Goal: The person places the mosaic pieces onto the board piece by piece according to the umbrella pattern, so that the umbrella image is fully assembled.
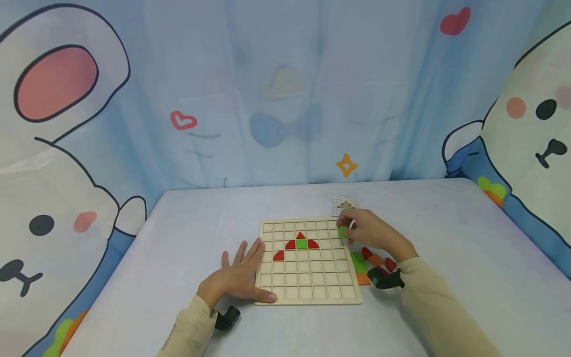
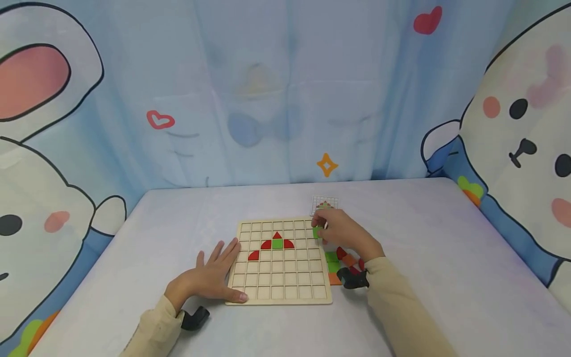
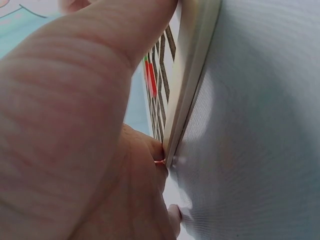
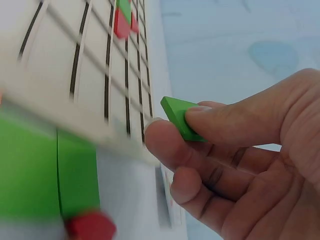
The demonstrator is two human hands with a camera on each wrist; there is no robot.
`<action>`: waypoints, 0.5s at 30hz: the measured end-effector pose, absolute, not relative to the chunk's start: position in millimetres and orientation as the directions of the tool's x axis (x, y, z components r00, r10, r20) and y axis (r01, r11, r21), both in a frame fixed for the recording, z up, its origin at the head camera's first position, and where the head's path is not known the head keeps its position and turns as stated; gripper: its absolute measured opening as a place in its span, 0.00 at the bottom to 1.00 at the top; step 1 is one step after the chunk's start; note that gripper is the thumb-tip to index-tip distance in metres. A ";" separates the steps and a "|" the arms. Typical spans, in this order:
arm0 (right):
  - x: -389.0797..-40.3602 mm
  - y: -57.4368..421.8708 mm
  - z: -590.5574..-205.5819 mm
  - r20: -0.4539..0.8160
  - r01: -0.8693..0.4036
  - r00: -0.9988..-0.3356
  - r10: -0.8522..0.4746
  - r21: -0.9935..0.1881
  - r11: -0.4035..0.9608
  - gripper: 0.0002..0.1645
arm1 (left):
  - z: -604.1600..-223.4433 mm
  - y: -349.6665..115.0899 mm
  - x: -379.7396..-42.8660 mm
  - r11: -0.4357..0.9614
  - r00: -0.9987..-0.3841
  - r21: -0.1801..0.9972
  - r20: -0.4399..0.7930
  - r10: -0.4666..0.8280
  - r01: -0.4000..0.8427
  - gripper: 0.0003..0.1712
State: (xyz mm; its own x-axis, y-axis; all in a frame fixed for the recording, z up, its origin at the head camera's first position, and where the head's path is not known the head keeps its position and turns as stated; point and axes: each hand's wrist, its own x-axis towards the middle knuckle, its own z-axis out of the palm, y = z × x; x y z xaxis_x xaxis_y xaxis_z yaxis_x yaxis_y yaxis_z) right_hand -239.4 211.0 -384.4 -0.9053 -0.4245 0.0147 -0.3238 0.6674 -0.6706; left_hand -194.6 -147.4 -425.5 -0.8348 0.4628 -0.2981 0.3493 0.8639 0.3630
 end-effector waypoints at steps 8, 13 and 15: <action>-244.1 179.0 -387.2 0.042 -0.362 -0.882 -0.470 -0.697 0.619 0.12 | -424.1 -148.4 -194.3 0.869 -0.839 0.363 -0.303 0.453 0.338 0.76; -240.0 163.5 -390.9 0.057 -0.375 -0.867 -0.495 -0.728 0.574 0.14 | -423.8 -149.4 -195.3 0.858 -0.834 0.382 -0.296 0.465 0.342 0.75; -238.3 157.2 -392.3 0.072 -0.389 -0.861 -0.504 -0.731 0.560 0.14 | -424.0 -150.6 -195.8 0.854 -0.832 0.389 -0.295 0.471 0.346 0.76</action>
State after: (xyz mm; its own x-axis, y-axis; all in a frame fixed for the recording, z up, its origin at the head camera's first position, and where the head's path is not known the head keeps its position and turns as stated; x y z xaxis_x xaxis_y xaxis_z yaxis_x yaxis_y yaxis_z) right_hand -238.3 157.2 -392.3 -0.8607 -0.5040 0.0723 -0.3894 0.5601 -0.7312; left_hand -195.8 -150.6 -424.0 -0.8316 0.4709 -0.2945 0.3456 0.8538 0.3893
